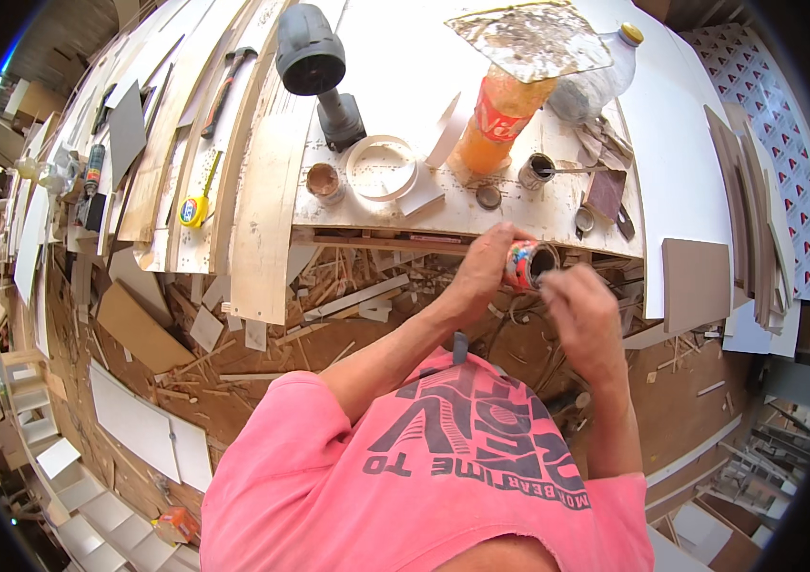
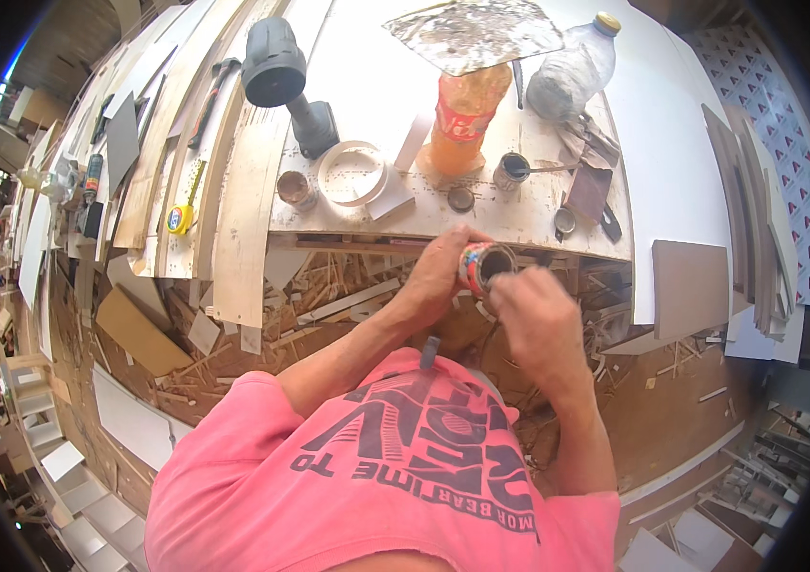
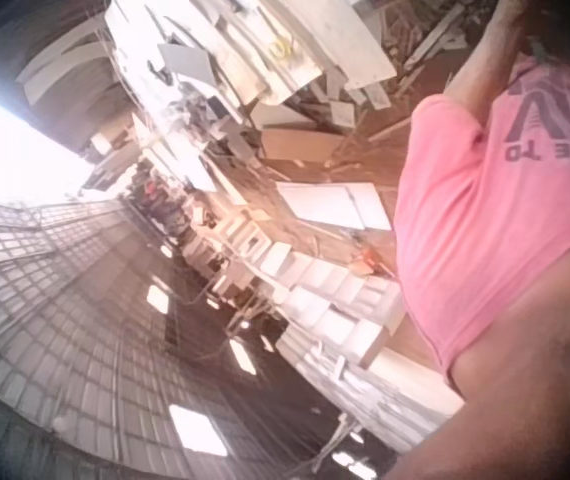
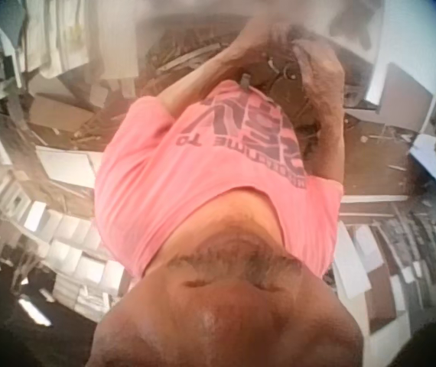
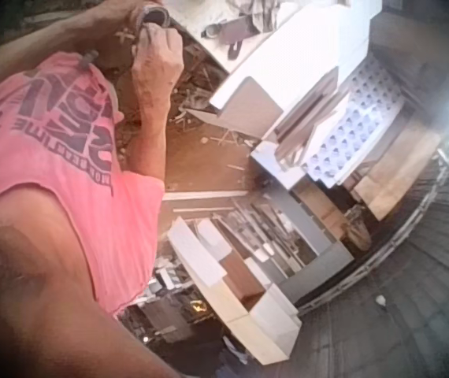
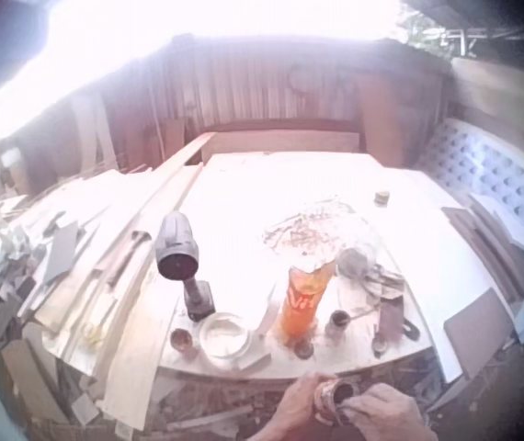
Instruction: The person mixes a dark liquid in a small metal can using a thin stick while standing at a workbench in a cluttered workshop.
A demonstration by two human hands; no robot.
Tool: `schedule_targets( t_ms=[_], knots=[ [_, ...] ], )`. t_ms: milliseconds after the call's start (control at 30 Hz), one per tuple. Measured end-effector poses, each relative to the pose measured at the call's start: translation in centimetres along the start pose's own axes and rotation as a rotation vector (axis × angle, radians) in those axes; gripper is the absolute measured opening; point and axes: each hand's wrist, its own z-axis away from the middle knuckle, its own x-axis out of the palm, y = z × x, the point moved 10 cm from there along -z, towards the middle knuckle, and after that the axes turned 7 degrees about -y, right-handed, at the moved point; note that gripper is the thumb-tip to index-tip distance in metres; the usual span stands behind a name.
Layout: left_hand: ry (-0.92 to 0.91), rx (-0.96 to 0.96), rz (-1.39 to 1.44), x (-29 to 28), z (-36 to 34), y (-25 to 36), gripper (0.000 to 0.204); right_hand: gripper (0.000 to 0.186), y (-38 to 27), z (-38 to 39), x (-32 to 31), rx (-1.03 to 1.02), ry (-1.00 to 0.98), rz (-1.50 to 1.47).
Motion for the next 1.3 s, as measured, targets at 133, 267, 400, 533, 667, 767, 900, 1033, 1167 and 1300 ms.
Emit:
schedule_targets(
  t_ms=[133, 267, 400, 533, 667, 767, 900, 1033, 1167, 1300],
  knots=[
    [0.108, 0.025, 0.047, -3.2, 1.1, 1.6, 0.05, 0.017, -1.1, -2.7, 0.5, -0.09, 0.092, 0.089],
    [0.182, 0.104, 0.184, -5.3, 1.3, 3.6, 0.046, 0.022, -3.8, -2.8, 3.1, -0.241, -0.026, 0.142],
    [0.214, 0.066, 0.16, -6.0, 1.7, 4.5, 0.046, 0.023, -5.2, -2.2, 2.8, -0.309, -0.084, 0.23],
    [0.182, 0.058, 0.122, -6.1, 1.6, 4.6, 0.045, 0.025, -5.6, -1.5, 1.4, -0.273, -0.078, 0.22],
    [0.151, 0.042, 0.113, -6.1, 1.1, 4.2, 0.044, 0.021, -4.8, -0.9, -0.5, -0.166, 0.032, 0.079],
    [0.151, 0.046, 0.146, -6.0, 0.9, 4.1, 0.043, 0.016, -1.6, -0.8, -1.1, 0.096, 0.119, -0.137],
    [0.132, 0.082, 0.176, -5.5, 0.6, 3.8, 0.042, 0.018, 4.5, 0.7, 3.0, 0.453, 0.27, -0.851],
    [0.128, 0.116, 0.134, -5.7, 1.0, 3.8, 0.042, 0.019, 6.7, 1.2, 7.7, 0.516, 0.281, -1.207],
    [0.183, 0.332, -0.306, -6.1, 2.6, 6.5, 0.043, 0.019, 7.1, 1.7, 7.5, 0.609, 0.267, -1.071],
    [0.181, 0.206, 0.226, -7.6, 2.4, 4.1, 0.044, 0.016, 7.2, 1.3, 6.8, 0.601, 0.212, -0.944]
  ],
)
